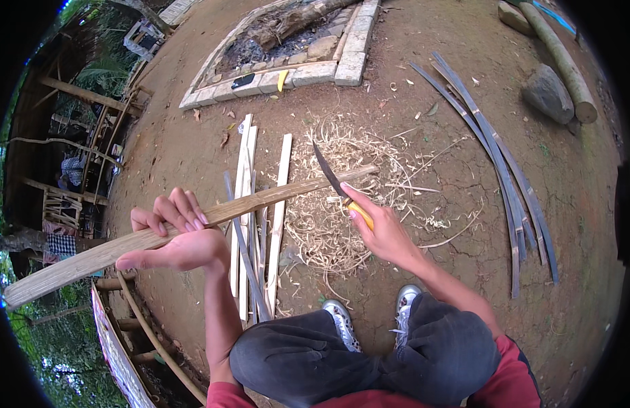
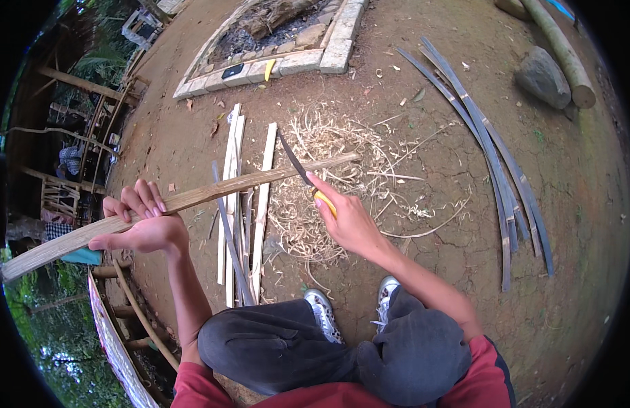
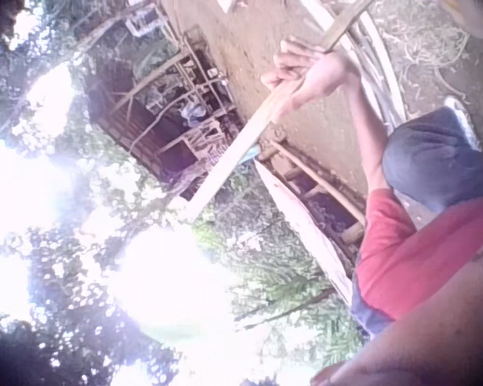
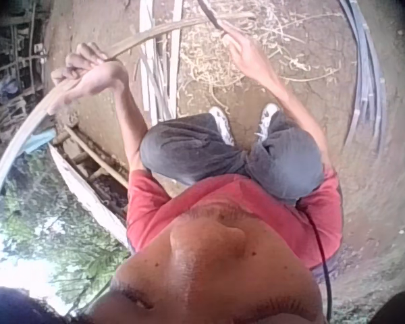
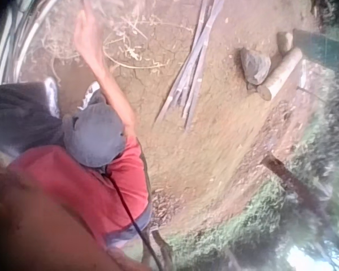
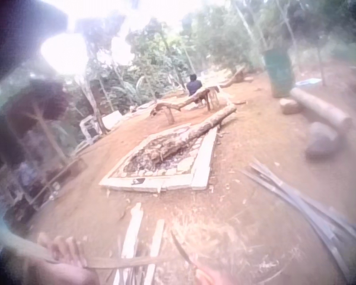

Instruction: The person shaves a wood plank using a knife while holding it by hand.

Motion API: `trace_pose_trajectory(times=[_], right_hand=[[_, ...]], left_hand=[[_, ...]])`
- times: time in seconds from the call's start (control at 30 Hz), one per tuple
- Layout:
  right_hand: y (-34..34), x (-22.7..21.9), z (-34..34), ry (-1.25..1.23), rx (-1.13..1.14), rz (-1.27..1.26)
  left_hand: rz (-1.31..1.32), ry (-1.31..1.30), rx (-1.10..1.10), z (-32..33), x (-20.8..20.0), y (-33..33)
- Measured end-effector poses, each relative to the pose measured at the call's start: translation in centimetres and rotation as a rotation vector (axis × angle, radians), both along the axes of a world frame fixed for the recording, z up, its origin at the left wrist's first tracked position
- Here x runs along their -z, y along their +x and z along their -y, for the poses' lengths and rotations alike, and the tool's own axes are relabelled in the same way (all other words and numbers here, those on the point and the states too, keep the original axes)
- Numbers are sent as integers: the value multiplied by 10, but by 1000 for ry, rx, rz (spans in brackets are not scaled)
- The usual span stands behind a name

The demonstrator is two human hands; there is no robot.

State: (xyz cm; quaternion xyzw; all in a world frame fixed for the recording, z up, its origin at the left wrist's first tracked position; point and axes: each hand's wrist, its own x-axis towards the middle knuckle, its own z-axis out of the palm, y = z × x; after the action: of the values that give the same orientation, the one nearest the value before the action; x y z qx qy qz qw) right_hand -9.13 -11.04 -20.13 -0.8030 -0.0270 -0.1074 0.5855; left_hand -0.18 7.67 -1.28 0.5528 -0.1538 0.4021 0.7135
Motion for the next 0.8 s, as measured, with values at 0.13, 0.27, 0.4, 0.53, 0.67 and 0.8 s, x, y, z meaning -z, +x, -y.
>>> trace_pose_trajectory(times=[0.13, 0.27, 0.4, 0.53, 0.67, 0.8], right_hand=[[-7, -10, -8, -60, 8, 29], [-4, -14, -19, -212, 17, 86], [-4, -6, -28, -325, 9, 116], [0, 6, -28, -408, 35, 104], [1, -9, -30, -423, 5, 44], [-5, -18, -34, -440, 6, 110]], left_hand=[[-1, 9, 30, -2, -2, -2], [-8, 9, -10, -4, -1, 1], [4, 0, -4, 1, -2, 0], [0, -4, 23, 7, 0, 0], [19, 27, 10, -1, -2, 3], [28, 43, 41, 0, -2, -1]])
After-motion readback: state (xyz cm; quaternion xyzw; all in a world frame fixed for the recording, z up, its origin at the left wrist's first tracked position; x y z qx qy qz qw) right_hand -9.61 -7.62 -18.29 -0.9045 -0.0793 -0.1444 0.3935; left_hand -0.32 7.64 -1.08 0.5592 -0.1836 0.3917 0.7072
